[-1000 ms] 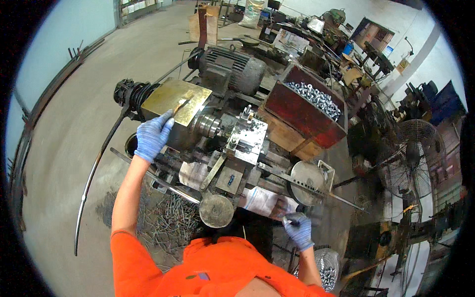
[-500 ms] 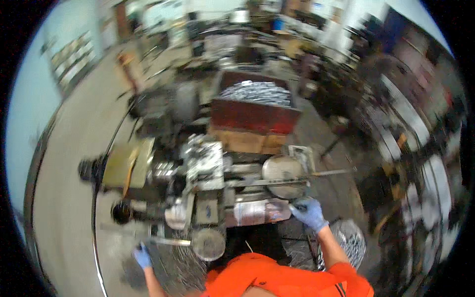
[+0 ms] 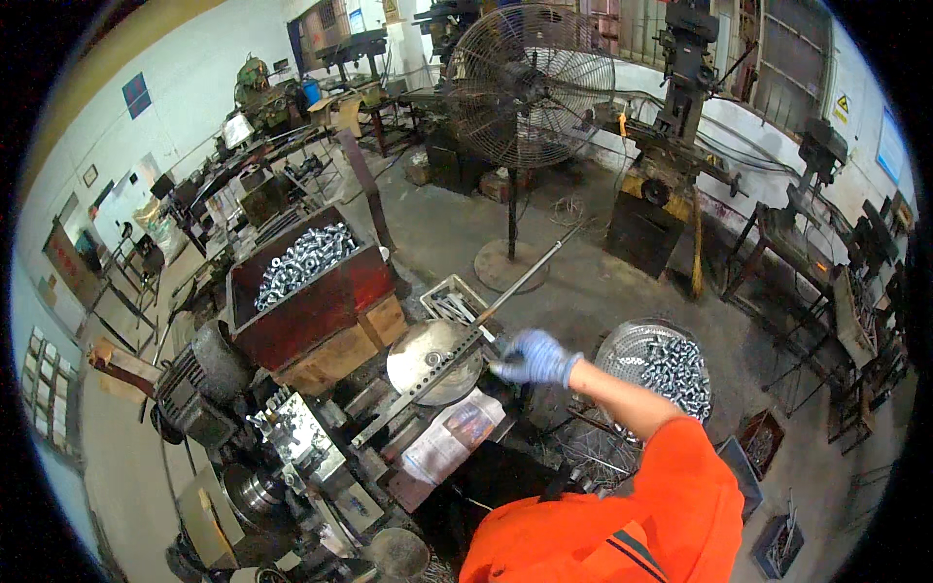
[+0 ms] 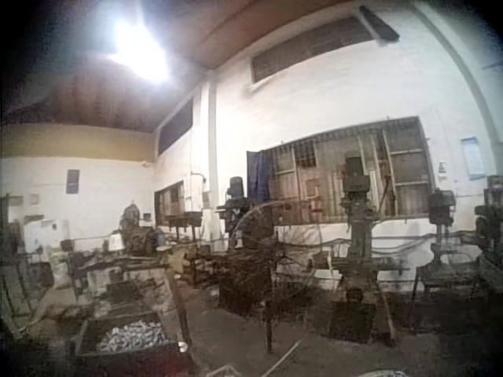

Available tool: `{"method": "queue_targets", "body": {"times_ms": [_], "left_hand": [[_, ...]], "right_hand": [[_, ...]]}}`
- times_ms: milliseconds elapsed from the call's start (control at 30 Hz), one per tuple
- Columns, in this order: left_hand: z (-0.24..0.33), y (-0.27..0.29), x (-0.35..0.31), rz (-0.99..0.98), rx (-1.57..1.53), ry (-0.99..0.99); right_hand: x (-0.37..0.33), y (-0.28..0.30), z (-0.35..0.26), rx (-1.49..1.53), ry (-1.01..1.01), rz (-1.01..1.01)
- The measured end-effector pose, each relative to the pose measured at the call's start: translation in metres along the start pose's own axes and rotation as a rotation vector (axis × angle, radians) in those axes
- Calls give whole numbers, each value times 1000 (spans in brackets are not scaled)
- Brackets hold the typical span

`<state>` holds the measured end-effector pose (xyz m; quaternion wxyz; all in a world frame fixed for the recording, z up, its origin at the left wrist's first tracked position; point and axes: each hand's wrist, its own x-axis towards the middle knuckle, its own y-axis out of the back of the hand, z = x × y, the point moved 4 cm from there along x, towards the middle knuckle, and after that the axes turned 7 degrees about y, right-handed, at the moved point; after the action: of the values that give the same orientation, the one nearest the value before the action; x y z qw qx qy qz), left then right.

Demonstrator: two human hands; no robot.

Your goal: The person operates a lathe machine to process metal components, adjusting levers and moving the processed parts from the machine into a circular metal tray.

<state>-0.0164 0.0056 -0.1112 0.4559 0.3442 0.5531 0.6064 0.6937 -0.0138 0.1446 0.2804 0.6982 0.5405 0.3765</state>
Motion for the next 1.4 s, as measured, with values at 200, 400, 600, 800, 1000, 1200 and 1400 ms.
{"method": "queue_targets", "body": {"times_ms": [200, 400, 600, 800, 1000, 1200, 1400], "left_hand": [[-61, 41, -17, 143, 108, -55], [-228, 40, -2, 112, -425, 263], [-80, 158, -34, 134, -457, 371], [-58, 137, -18, 162, -996, 580], [-51, 111, 4, 299, -1209, 760], [-31, 74, 21, 609, -1652, 856], [-24, 80, 17, 610, -1628, 796]], "right_hand": [[69, 25, 96, -679, -47, -110], [104, -11, 153, -681, 46, -242], [89, 13, 189, -853, -287, -192], [9, 63, 300, -892, -295, -123], [-111, 91, 296, -742, -615, -128], [-222, 94, 283, -680, -884, -199], [-266, 91, 320, -868, -810, -72]]}}
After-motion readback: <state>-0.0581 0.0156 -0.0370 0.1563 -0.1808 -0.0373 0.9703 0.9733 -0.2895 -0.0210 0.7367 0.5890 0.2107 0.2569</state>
